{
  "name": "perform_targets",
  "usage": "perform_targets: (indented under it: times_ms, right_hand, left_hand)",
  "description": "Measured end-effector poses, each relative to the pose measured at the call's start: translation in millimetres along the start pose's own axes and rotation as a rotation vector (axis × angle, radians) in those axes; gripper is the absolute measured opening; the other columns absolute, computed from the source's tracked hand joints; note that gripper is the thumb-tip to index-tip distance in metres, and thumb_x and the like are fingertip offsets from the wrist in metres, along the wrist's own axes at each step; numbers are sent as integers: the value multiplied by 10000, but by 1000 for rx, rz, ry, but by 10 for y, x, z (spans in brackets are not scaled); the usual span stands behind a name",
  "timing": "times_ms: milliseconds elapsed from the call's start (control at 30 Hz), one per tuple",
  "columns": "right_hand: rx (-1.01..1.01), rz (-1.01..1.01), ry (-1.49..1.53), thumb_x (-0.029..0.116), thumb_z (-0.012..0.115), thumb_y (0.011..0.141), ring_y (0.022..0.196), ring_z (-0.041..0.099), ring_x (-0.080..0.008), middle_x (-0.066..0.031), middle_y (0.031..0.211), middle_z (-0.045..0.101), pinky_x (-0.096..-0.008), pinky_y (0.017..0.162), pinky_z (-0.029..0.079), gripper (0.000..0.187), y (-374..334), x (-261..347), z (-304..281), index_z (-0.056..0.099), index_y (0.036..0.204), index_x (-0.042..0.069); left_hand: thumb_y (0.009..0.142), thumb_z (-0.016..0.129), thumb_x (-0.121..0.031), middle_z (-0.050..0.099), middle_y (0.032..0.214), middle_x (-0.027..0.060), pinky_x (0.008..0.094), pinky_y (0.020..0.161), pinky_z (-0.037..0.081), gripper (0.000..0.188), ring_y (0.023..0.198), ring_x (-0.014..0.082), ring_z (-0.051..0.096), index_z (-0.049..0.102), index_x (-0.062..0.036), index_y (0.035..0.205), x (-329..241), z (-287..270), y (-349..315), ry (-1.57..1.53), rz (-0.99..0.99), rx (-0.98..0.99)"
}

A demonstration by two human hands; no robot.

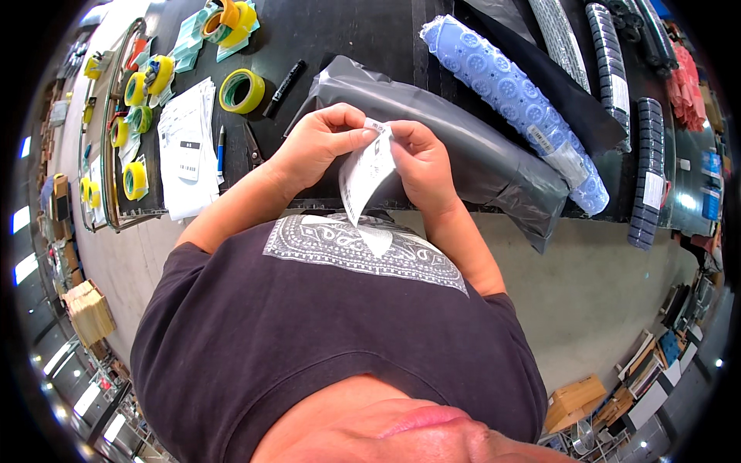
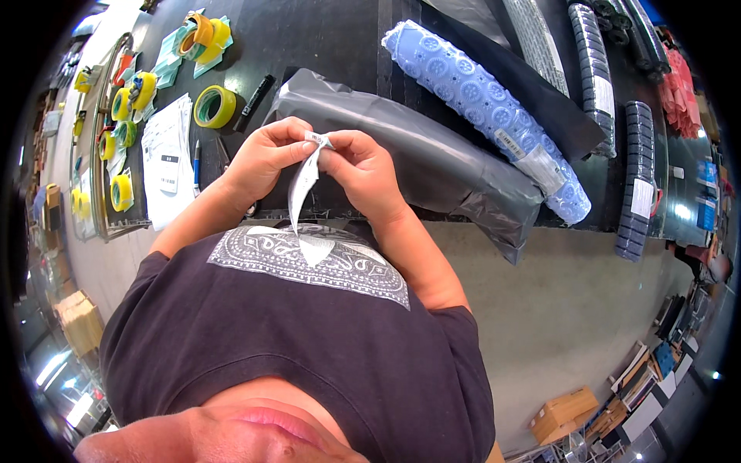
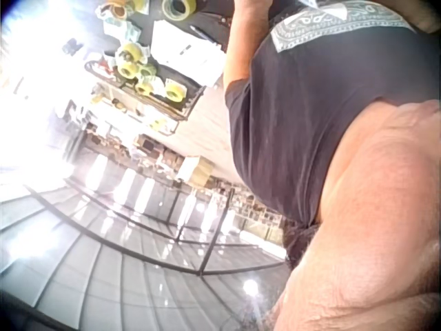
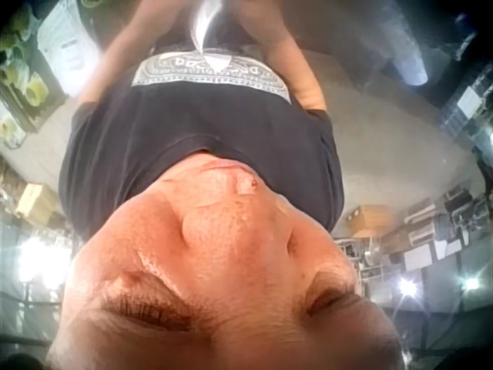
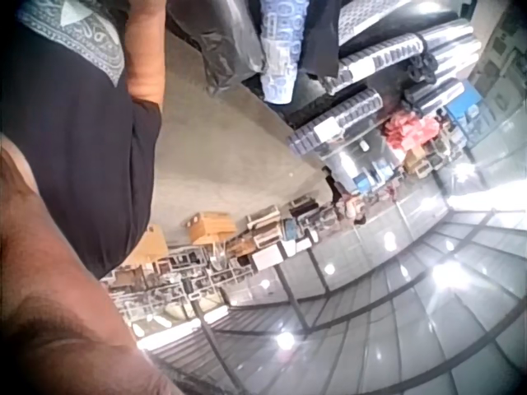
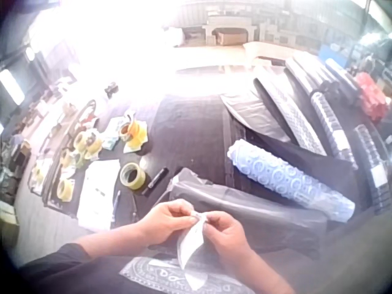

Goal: The person wraps cylindrical items in bubble wrap and places them into black plastic bags. They affix printed labels to the bags using tape, write on the labels with a marker, and handle shipping documents on the table.

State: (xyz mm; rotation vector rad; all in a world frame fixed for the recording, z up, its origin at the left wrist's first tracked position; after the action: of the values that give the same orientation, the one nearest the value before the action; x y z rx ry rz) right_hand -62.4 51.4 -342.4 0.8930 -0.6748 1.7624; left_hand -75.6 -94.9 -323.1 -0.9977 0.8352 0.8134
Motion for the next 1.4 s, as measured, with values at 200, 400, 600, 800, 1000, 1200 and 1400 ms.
perform_targets:
  times_ms: [200, 400, 600, 800, 1000, 1200, 1400]
  right_hand:
    - [-235, -122, -185, 46, 610, 966, 907, 620, -98, -56, 1015, 669, -239, 801, 510, 125, -128, 96, -315, 626, 1072, -19]
    - [-553, -408, -87, -119, 566, 859, 945, 603, -177, -147, 1104, 632, -306, 863, 506, 184, -768, 830, -1239, 497, 905, 46]
    - [-391, -346, -240, -87, 467, 844, 717, 553, -121, -144, 932, 658, -250, 683, 472, 227, -871, 1197, -1380, 640, 970, -12]
    - [-373, -332, -902, 10, 693, 843, 799, 651, -162, -78, 871, 680, -286, 746, 512, 194, -480, 901, -867, 705, 1036, 24]
    - [-283, -449, -1135, 82, 747, 802, 711, 645, -240, -70, 804, 662, -326, 632, 503, 124, -45, 792, -611, 746, 925, 68]
    - [-272, -269, -1334, 211, 768, 785, 726, 631, -238, -17, 784, 623, -361, 640, 500, 164, 151, 495, -560, 767, 931, 136]
    - [-239, -259, -1542, 231, 789, 745, 794, 634, -254, -13, 832, 617, -391, 690, 515, 208, 165, 389, -504, 755, 939, 163]
  left_hand:
    - [922, 689, -52, 659, 970, 3, 237, 846, 475, 113, 899, 81, 601, 677, 1, 1021, -173, 23, 87, 244, 266, -157]
    - [949, 674, -158, 679, 967, 23, 234, 817, 474, 195, 878, 83, 597, 676, 15, 1040, -533, -161, 369, 201, 302, -289]
    - [923, 715, -183, 682, 937, 22, 241, 801, 498, 213, 850, 81, 607, 691, 1, 1029, -276, -164, 830, 305, 51, -153]
    - [917, 722, -188, 695, 929, 35, 249, 789, 520, 233, 838, 94, 634, 695, 13, 1032, -127, -174, 969, 385, -24, -182]
    - [911, 729, -207, 702, 930, 47, 250, 775, 524, 268, 835, 102, 642, 697, 29, 1035, -80, -214, 1016, 550, 4, -226]
    - [879, 748, -240, 730, 930, 65, 267, 780, 530, 291, 823, 112, 660, 719, -3, 1045, 19, -285, 1066, 708, 46, -253]
    - [830, 780, -243, 731, 975, 92, 311, 851, 525, 367, 903, 199, 679, 697, -4, 1095, -71, -206, 962, 891, 142, -240]
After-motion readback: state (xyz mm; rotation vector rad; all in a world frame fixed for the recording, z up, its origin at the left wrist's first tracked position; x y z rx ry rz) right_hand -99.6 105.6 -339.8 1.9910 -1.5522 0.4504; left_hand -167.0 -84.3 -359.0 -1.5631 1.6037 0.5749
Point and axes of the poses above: each hand's wrist, its own y-axis towards the middle knuckle, its own z-axis out of the palm, x = y × z, the point moved 7 cm from there along y, towards the middle knuckle
